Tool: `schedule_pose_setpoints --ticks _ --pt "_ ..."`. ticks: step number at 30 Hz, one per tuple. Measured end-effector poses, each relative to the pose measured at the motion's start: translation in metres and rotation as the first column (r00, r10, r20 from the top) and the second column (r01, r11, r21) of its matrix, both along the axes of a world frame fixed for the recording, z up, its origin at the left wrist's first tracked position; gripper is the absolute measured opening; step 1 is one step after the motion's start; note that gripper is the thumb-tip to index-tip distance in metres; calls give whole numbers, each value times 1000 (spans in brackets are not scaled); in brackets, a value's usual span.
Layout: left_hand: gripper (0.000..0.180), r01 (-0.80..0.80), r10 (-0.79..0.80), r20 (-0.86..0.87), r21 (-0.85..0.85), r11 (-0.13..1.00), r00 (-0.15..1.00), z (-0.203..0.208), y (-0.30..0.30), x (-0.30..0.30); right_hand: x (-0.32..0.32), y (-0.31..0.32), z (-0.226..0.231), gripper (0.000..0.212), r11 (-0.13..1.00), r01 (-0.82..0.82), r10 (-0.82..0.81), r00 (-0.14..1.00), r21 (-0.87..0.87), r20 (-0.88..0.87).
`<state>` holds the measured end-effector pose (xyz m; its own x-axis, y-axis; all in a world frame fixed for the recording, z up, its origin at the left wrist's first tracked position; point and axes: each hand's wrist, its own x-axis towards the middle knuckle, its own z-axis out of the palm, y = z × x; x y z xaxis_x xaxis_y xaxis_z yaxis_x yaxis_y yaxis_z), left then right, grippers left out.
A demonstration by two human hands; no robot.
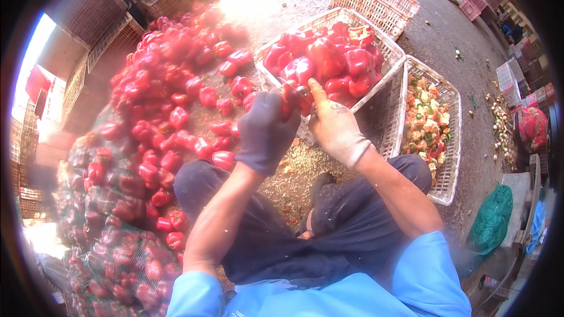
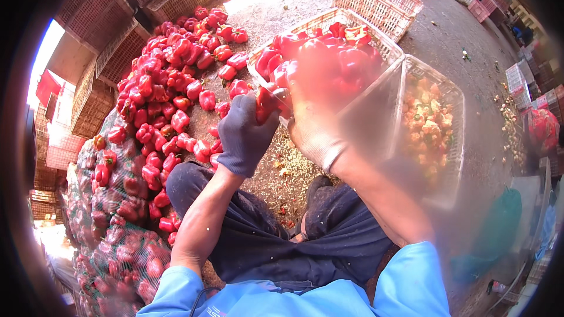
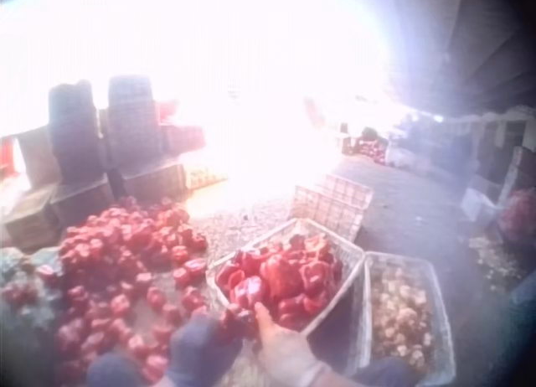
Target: The person prepares bell peppers by using a hooked knife to cut off the stems and remove the cores, then placing the cleaned peppers into a crate.
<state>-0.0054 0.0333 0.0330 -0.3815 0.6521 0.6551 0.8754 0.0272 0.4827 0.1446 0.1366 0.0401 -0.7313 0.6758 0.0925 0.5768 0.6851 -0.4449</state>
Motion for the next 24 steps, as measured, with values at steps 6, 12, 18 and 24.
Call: schedule_pose_setpoints --ticks 6,12,18,24 --pt "37 -19 14 -126 -37 999 992 -8 -1 -1 -5 7 4 80 998 -31 34 998 -51 58" --pt "41 38 -42 -117 -31 999 992 -7 -4 -4 3 0 15 81 980 38 -26 998 -194 63" --pt "44 41 -39 -143 7 999 989 -6 0 -2 -5 9 7 81 999 7 -5 999 -39 41" --pt "27 -13 14 -46 27 1000 999 -2 1 -11 11 10 1 81 998 19 -12 995 -68 102"
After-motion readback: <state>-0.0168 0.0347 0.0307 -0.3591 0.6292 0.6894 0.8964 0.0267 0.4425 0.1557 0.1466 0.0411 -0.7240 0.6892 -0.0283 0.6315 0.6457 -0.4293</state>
